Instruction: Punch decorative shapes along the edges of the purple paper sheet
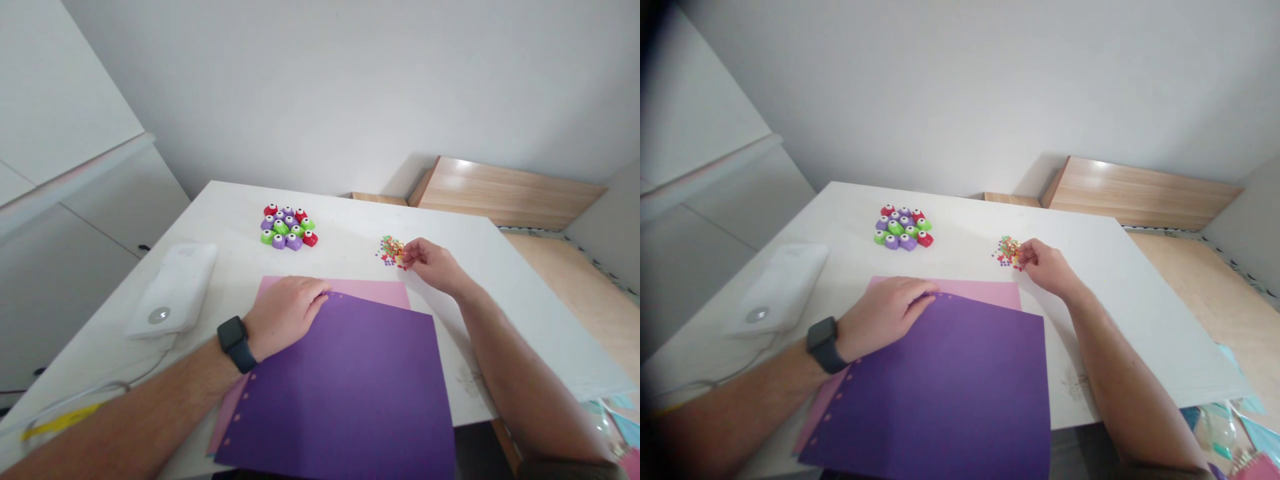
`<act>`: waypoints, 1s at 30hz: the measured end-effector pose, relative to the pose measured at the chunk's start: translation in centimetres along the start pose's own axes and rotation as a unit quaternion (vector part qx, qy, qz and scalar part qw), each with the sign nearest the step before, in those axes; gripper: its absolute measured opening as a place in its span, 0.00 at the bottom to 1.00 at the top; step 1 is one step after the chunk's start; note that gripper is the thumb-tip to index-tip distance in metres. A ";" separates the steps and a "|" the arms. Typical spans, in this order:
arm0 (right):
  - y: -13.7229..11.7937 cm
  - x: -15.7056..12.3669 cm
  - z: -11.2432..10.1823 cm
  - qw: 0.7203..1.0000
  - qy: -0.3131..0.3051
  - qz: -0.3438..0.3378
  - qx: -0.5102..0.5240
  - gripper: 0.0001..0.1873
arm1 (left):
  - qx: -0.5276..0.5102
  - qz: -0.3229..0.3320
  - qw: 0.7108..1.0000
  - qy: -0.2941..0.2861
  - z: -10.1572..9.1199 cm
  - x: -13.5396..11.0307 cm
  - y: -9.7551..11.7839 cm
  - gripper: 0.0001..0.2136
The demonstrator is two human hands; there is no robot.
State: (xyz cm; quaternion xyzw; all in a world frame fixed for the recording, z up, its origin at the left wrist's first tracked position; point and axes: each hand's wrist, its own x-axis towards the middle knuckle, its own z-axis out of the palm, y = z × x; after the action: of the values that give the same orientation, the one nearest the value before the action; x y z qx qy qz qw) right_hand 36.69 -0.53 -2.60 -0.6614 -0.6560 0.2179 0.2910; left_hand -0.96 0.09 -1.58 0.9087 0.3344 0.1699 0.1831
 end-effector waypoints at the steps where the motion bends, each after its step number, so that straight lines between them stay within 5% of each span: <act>1: 0.0 0.0 0.0 1.000 -0.005 0.000 -0.004 0.20 | 0.000 -0.002 1.000 -0.001 0.0 0.0 0.0 0.11; 5: -0.1 -0.1 0.1 0.999 0.038 -0.012 -0.029 0.19 | 0.000 -0.006 1.000 -0.002 0.0 0.1 0.1 0.11; 10: -0.2 -0.1 0.2 1.000 -0.007 0.000 0.014 0.20 | 0.002 -0.006 1.000 -0.004 -0.1 0.1 0.1 0.10; 14: -0.6 -0.2 0.2 0.999 0.037 0.000 0.005 0.19 | -0.001 -0.004 1.000 0.002 -0.2 0.1 0.1 0.10; 30: -1.5 -0.3 0.6 0.999 0.010 0.006 0.050 0.17 | -0.005 -0.008 1.000 0.004 -0.3 0.2 0.1 0.11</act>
State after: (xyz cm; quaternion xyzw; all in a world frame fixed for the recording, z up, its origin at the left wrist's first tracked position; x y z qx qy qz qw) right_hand 35.17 -0.81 -2.06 -0.6523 -0.6373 0.2458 0.3285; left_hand -0.92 0.19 -1.23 0.9044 0.3412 0.1741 0.1880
